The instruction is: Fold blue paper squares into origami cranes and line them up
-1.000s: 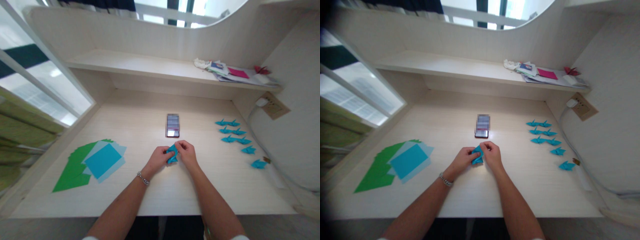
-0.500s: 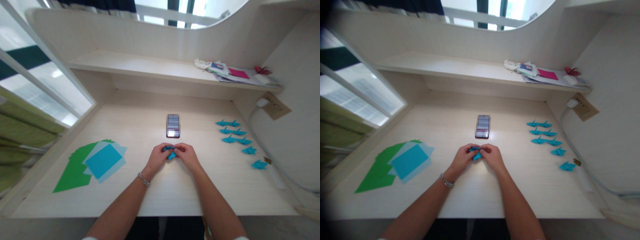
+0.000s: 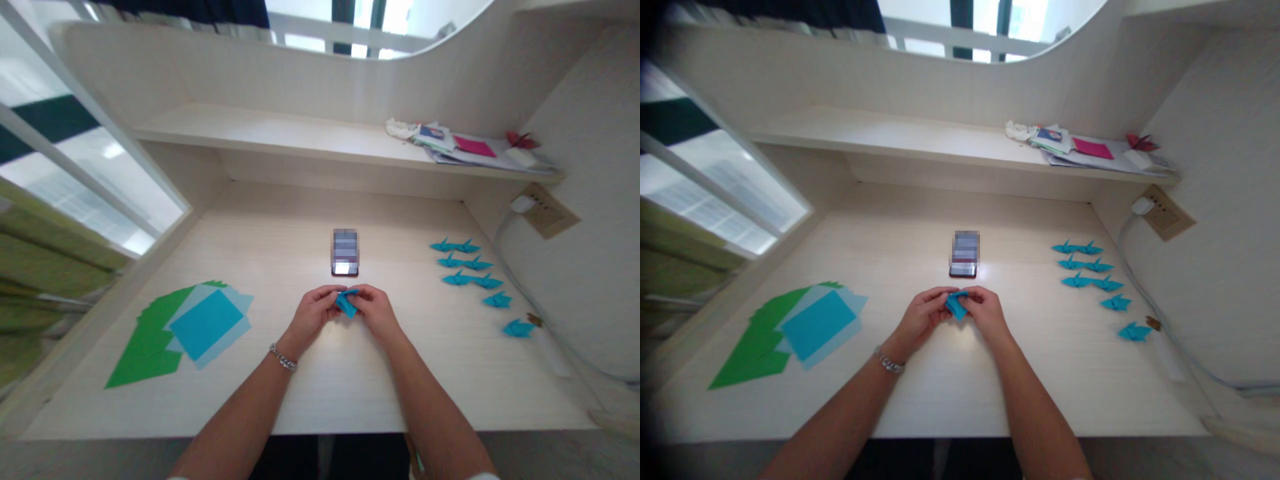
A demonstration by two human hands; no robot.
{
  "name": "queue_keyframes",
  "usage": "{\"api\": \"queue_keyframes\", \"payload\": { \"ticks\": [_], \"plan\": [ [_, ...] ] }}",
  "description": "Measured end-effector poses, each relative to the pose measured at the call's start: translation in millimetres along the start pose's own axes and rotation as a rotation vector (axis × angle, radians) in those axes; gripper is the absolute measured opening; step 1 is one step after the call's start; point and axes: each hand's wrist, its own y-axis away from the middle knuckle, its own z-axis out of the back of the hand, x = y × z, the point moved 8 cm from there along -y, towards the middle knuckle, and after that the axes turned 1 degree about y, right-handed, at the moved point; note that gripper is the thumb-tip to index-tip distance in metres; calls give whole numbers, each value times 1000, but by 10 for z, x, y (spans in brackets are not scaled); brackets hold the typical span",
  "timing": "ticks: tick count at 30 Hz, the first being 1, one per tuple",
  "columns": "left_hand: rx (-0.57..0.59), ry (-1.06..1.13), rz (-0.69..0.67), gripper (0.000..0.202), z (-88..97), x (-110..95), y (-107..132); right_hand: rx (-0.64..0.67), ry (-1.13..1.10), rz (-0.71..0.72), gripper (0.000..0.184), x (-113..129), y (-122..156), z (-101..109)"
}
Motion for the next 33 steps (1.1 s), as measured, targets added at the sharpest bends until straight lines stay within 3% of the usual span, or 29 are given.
{"api": "queue_keyframes", "payload": {
  "ticks": [9, 16, 27, 33],
  "plan": [
    [-75, -199, -48, 34, 76, 0, -15, -8, 123, 47, 20, 4, -28, 26],
    [24, 2, -19, 33, -15, 14, -2, -20, 121, 54, 25, 21, -21, 36],
    [7, -113, -28, 37, -10, 7, 6, -54, 265, 144, 19, 116, -4, 39],
    [25, -52, 19, 35, -14, 44, 18, -24, 260, 162, 19, 133, 2, 10]
  ]
}}
